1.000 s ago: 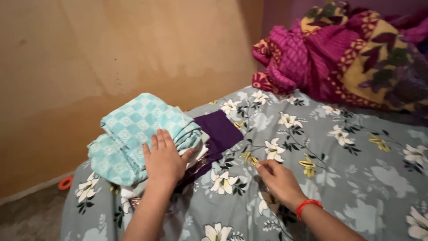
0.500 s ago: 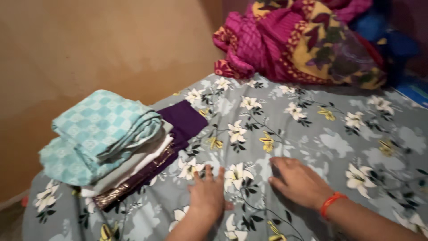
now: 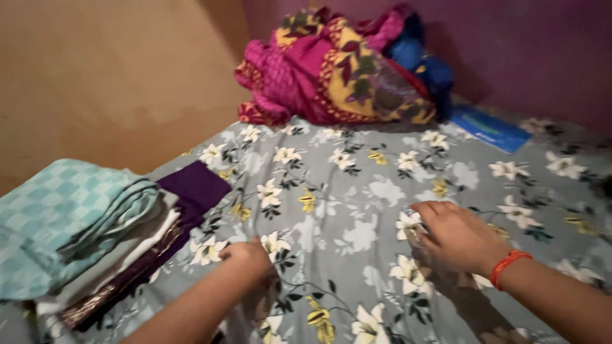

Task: The person folds clothing items on a floral bedspread by hand, including a white shirt, a light blue checkered cloth, and a brown patterned fabric.

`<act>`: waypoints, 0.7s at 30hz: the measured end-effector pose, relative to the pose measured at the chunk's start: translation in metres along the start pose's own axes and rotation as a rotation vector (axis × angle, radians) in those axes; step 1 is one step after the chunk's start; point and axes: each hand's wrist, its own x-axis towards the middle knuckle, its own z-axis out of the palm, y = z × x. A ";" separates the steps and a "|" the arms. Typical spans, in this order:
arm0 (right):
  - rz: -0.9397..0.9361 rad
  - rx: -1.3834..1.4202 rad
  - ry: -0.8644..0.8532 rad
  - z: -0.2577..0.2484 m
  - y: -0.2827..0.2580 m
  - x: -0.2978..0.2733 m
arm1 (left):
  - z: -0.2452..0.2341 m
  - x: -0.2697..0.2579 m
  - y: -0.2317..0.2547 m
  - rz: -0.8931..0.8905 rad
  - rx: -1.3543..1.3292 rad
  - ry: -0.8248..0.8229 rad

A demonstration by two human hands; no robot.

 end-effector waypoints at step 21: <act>0.114 -0.394 0.213 -0.162 0.155 -0.214 | -0.308 -0.329 0.150 0.683 0.314 0.790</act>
